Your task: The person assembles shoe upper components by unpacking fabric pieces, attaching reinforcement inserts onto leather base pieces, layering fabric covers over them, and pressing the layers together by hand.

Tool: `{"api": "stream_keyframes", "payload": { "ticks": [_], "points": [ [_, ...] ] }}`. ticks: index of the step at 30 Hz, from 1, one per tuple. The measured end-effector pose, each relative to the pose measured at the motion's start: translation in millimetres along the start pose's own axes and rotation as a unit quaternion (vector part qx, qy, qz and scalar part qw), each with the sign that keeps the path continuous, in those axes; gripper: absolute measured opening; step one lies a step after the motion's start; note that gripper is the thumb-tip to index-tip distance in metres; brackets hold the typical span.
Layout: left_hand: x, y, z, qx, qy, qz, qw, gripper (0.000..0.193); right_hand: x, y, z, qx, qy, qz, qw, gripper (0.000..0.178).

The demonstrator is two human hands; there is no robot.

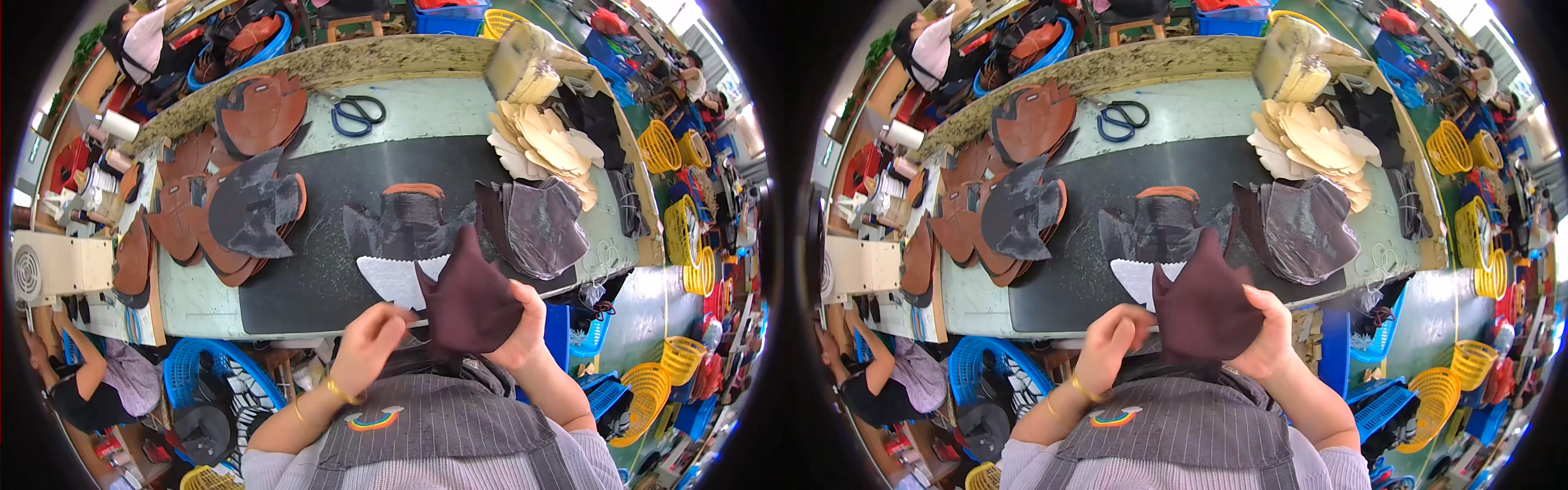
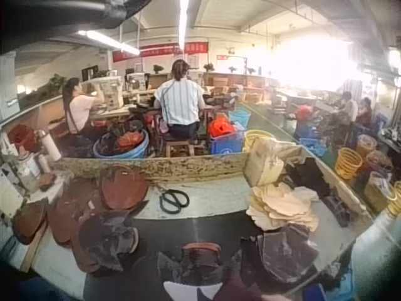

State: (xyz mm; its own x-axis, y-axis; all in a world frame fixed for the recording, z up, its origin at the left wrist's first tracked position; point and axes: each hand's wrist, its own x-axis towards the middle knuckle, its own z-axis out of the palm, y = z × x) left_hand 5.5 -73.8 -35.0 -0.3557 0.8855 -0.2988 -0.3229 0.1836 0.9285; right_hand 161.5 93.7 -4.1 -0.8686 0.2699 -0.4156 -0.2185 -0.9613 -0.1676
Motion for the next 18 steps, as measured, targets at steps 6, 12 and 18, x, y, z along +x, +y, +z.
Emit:
{"api": "stream_keyframes", "payload": {
  "ticks": [6,12,18],
  "points": [
    [45.2,-10.1,25.9,-0.567,-0.227,-0.098,0.786,0.052,13.0,6.9,-3.0,0.051,-0.047,0.004,0.998,0.056],
    [35.4,2.6,15.4,-0.529,-0.171,-0.058,0.829,0.03,-2.2,1.5,-9.0,0.081,-0.019,-0.023,0.996,0.06],
    [19.8,14.0,0.1,-0.285,0.099,0.002,0.953,0.006,-4.3,-1.7,-22.8,-0.092,0.097,-0.059,0.989,0.05]
  ]
}}
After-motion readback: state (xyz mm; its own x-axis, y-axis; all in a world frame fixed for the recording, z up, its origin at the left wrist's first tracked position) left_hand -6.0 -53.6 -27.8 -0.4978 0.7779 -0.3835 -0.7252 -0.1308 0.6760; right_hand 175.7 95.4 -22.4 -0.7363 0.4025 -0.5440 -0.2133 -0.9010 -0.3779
